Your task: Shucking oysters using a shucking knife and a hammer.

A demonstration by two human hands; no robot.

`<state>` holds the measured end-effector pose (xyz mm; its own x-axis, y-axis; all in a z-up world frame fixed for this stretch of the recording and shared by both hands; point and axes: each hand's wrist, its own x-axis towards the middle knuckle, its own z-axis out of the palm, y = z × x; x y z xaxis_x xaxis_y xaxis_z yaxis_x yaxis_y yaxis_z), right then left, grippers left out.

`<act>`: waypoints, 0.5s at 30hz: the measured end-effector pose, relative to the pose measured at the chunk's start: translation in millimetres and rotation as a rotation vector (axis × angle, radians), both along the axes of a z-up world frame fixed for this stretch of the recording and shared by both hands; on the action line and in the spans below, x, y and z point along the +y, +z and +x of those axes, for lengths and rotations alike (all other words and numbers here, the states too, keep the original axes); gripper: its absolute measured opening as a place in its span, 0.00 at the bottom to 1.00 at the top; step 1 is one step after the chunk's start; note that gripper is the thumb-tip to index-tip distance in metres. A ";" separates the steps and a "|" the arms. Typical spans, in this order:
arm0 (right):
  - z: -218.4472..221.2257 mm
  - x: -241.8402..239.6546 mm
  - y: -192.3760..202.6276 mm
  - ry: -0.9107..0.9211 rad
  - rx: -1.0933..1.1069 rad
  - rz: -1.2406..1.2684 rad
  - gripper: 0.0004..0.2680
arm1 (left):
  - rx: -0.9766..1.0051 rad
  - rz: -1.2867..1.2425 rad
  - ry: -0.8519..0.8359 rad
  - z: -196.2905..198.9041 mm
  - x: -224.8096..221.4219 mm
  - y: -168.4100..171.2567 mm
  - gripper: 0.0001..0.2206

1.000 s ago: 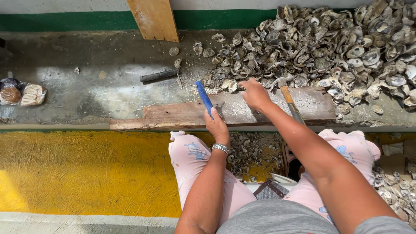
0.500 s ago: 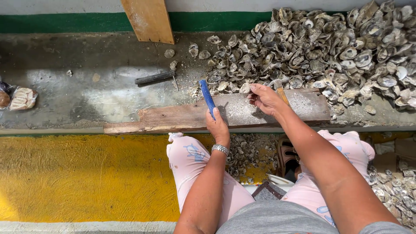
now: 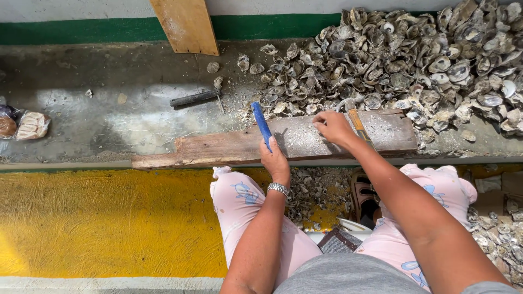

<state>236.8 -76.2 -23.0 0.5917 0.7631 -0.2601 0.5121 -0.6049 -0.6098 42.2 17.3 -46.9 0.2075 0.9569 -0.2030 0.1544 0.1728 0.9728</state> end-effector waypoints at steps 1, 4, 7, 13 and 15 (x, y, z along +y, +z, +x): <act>-3.2 14.2 6.6 0.003 0.004 -0.001 0.08 | 0.004 -0.001 0.003 0.3 -0.8 -3.5 0.16; -2.1 53.2 10.5 -0.023 -0.258 0.004 0.06 | 0.016 0.069 0.019 2.0 -0.9 -3.4 0.16; 12.1 77.5 -12.7 0.166 -0.556 0.135 0.07 | 0.010 0.010 0.020 0.6 0.7 10.2 0.16; 37.4 79.2 -36.0 0.172 -0.578 -0.127 0.07 | 0.014 -0.069 -0.006 1.7 5.4 10.6 0.15; 46.7 68.0 -41.2 -0.026 -0.250 0.087 0.08 | 0.016 0.067 0.015 3.7 3.4 2.7 0.15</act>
<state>283.5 -8.3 -64.2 0.6486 0.7602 -0.0371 0.6387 -0.5702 -0.5167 45.9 20.7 -44.2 0.1900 0.9715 -0.1414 0.1677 0.1098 0.9797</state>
